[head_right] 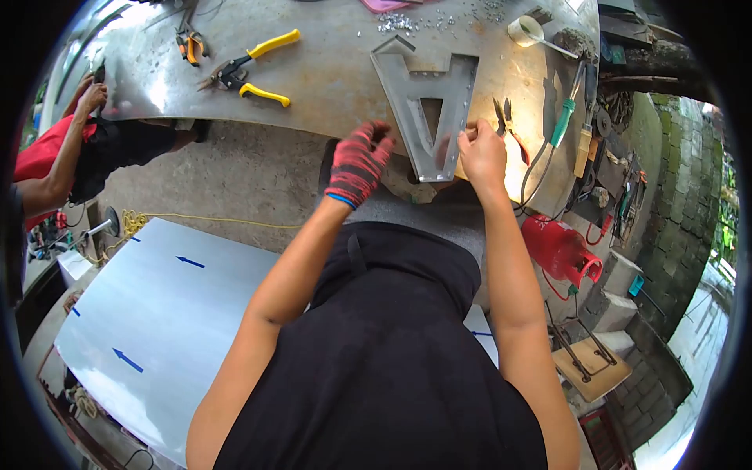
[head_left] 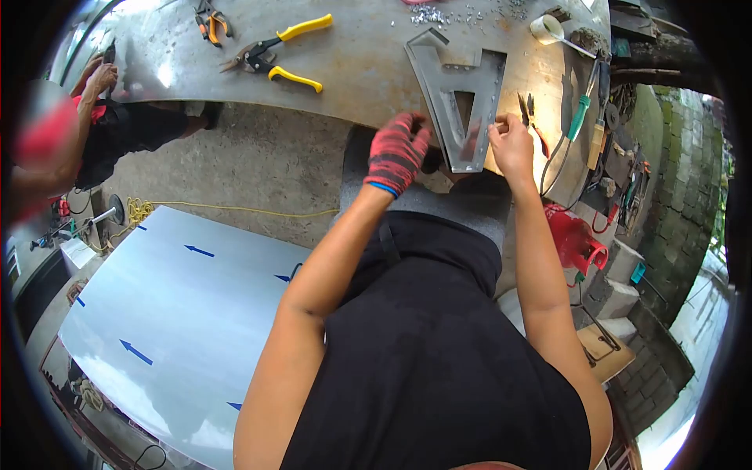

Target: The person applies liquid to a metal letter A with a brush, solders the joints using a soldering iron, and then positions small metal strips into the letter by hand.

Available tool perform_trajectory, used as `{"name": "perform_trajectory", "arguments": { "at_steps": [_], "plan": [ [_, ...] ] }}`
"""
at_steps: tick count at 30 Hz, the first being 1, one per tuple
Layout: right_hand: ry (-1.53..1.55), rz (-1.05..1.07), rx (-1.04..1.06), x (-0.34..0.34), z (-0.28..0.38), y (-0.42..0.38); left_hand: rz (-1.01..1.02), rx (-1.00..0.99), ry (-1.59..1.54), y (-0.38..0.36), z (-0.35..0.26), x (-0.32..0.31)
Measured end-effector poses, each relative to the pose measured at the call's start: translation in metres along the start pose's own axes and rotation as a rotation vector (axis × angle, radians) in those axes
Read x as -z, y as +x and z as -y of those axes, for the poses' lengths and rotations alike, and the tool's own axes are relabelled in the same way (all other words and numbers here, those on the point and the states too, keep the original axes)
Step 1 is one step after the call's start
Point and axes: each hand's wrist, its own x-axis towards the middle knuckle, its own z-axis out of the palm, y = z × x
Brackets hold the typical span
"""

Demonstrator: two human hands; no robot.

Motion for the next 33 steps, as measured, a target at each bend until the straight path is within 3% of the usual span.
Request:
{"name": "perform_trajectory", "arguments": {
  "at_steps": [4,6,9,11,15,24,33],
  "plan": [
    [0.029,0.068,-0.021,0.008,-0.004,0.015,-0.069,-0.024,-0.08,0.03,0.008,0.031],
    [0.024,0.085,-0.034,0.01,0.0,0.017,-0.101,-0.038,0.046,0.044,0.007,0.04],
    [-0.08,-0.083,0.141,0.011,0.015,0.008,-0.167,-0.162,0.253,0.06,0.012,0.037],
    [0.021,-0.192,0.379,0.012,0.044,0.005,-0.212,-0.169,0.328,0.064,0.009,0.031],
    [-0.047,-0.071,0.64,-0.003,0.092,0.018,-0.268,-0.103,0.318,0.073,0.005,0.022],
    [-0.057,0.082,0.524,-0.048,0.106,0.043,-0.333,0.027,0.412,0.094,-0.004,0.016],
    [0.003,0.073,0.489,-0.05,0.103,0.041,-0.352,0.024,0.397,0.099,-0.004,0.013]
  ]
}}
